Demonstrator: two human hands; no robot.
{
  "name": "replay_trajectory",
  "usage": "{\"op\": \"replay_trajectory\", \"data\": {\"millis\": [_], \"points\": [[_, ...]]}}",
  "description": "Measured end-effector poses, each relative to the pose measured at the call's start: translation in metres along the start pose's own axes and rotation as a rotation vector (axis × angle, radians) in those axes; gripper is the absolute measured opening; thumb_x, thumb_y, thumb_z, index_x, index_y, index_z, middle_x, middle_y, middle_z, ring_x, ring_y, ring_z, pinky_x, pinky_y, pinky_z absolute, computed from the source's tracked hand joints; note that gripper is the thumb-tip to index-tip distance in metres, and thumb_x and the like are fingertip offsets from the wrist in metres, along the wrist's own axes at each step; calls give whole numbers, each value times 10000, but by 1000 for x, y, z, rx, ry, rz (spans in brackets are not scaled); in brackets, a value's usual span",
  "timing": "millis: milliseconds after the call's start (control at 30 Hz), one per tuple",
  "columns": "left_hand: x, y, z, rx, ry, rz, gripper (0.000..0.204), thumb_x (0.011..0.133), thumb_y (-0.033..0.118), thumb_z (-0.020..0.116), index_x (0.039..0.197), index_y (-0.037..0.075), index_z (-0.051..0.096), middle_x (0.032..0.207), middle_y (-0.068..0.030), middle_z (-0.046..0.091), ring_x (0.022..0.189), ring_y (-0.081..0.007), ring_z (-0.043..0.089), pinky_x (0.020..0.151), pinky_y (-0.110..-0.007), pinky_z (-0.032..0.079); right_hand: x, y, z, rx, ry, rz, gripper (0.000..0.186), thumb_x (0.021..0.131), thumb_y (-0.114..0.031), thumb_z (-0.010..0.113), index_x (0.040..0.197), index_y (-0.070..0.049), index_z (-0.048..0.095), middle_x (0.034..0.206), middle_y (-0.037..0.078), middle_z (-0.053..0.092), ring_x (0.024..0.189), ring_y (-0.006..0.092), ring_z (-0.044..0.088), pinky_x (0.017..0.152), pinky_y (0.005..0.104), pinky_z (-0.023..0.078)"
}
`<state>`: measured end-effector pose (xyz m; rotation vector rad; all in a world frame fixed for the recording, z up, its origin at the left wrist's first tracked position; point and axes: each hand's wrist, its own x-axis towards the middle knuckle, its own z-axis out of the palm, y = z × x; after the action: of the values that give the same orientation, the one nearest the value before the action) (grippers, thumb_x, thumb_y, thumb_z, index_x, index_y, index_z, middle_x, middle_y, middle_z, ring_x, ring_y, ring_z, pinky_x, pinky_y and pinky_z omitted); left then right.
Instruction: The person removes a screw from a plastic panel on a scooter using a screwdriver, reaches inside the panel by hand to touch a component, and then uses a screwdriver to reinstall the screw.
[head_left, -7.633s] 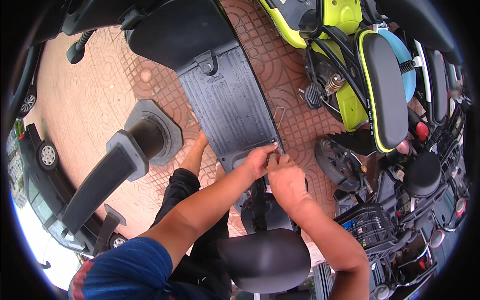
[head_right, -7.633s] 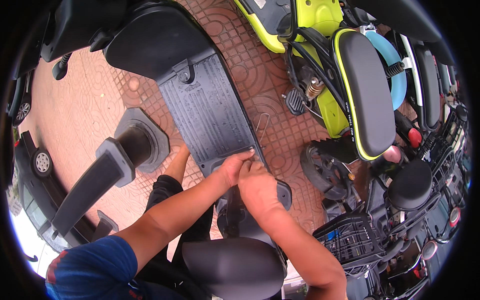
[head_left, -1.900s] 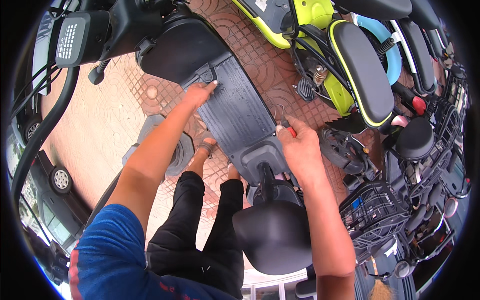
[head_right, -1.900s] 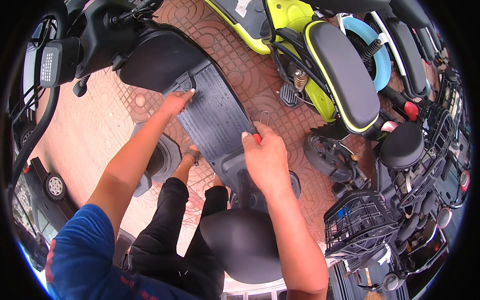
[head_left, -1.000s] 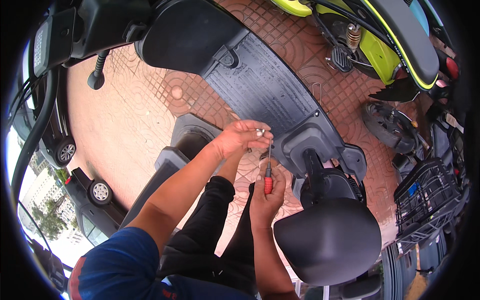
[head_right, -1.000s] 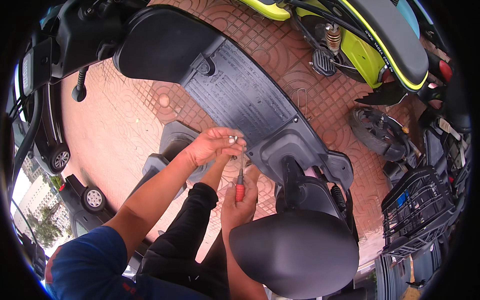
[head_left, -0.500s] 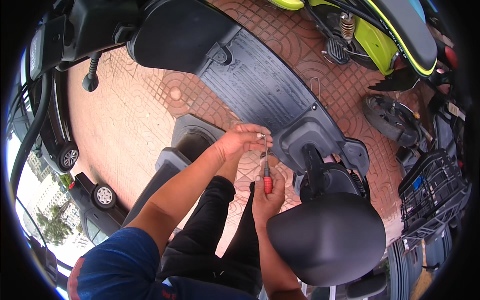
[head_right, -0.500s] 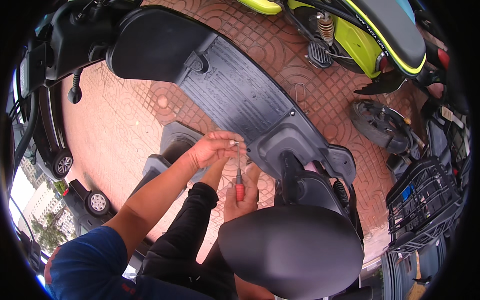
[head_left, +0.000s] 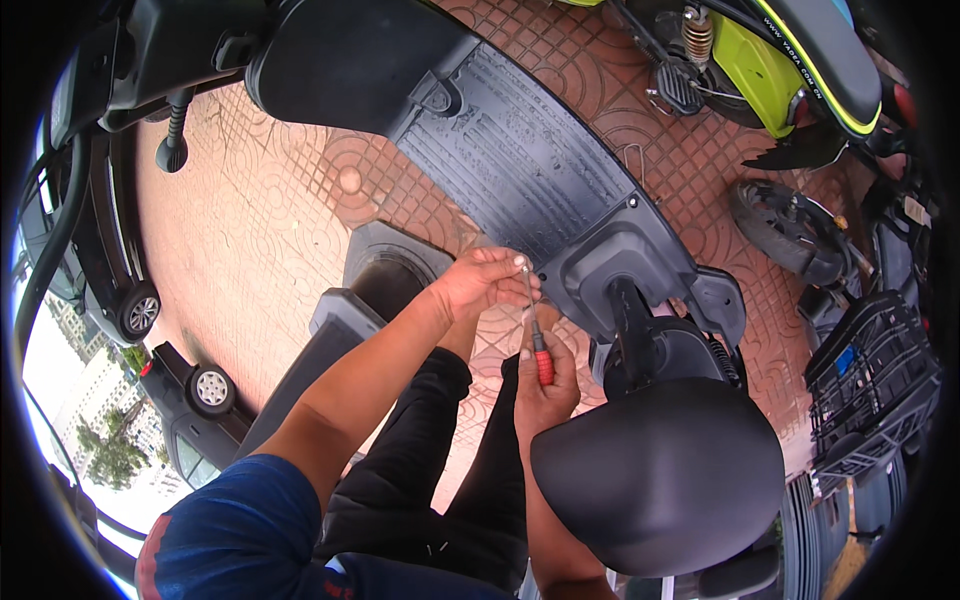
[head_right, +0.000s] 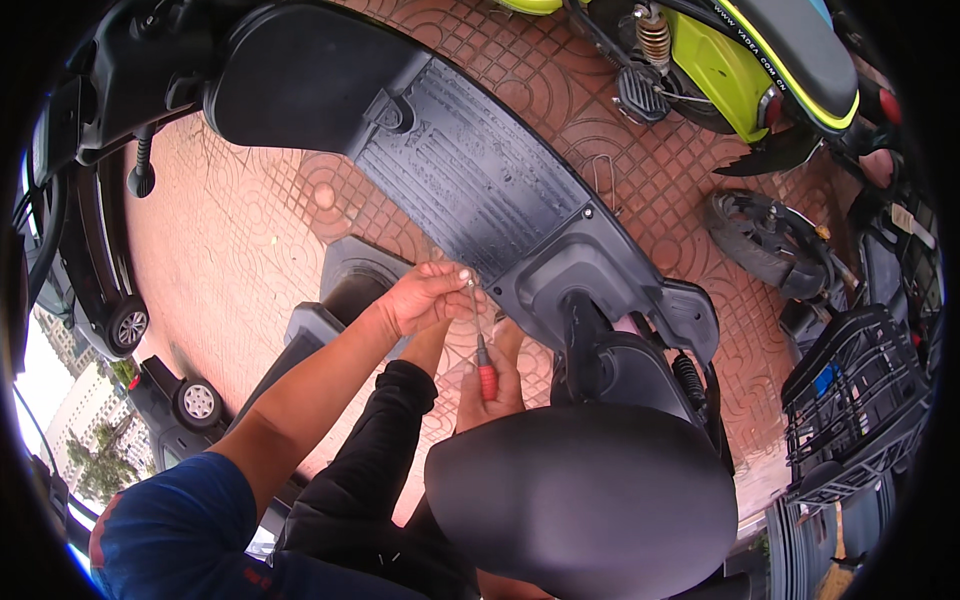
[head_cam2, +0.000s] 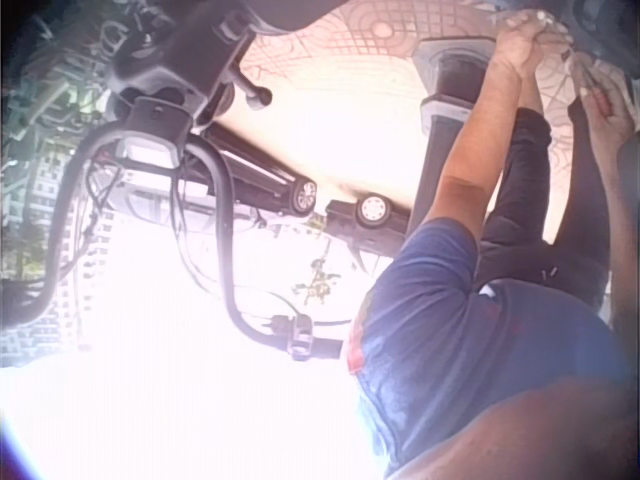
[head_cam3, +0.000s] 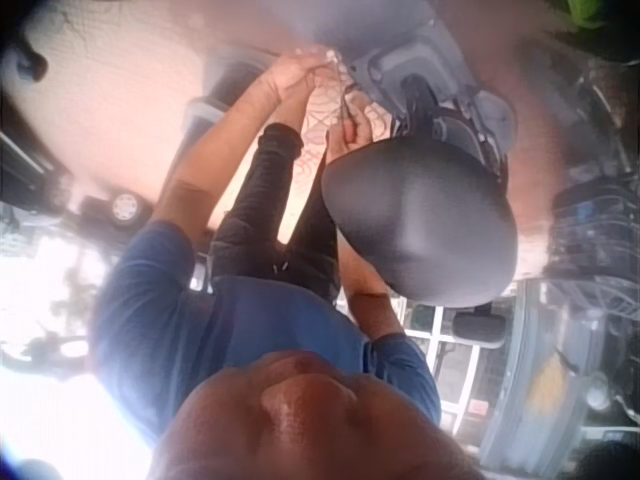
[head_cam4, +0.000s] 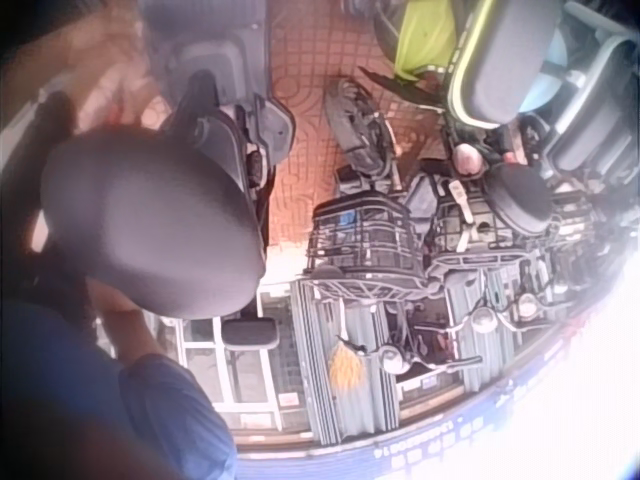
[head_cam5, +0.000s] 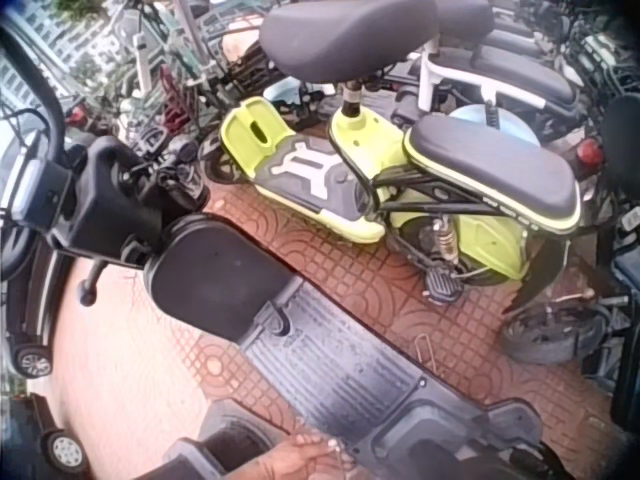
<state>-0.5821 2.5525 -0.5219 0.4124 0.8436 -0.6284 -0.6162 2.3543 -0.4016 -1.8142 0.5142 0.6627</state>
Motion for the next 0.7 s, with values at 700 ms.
{"op": "replay_trajectory", "data": {"millis": [700], "points": [[24,-43,-8,209,222,-154,276,1039,154,729,1175,-82,688,1000,-217,767,879,-302,792,799,-398,697,-10,-6,2,-194,80,132,362,992,-46,713,1328,74,655,1154,122,717,1003,185,693,915,312,555]]}}
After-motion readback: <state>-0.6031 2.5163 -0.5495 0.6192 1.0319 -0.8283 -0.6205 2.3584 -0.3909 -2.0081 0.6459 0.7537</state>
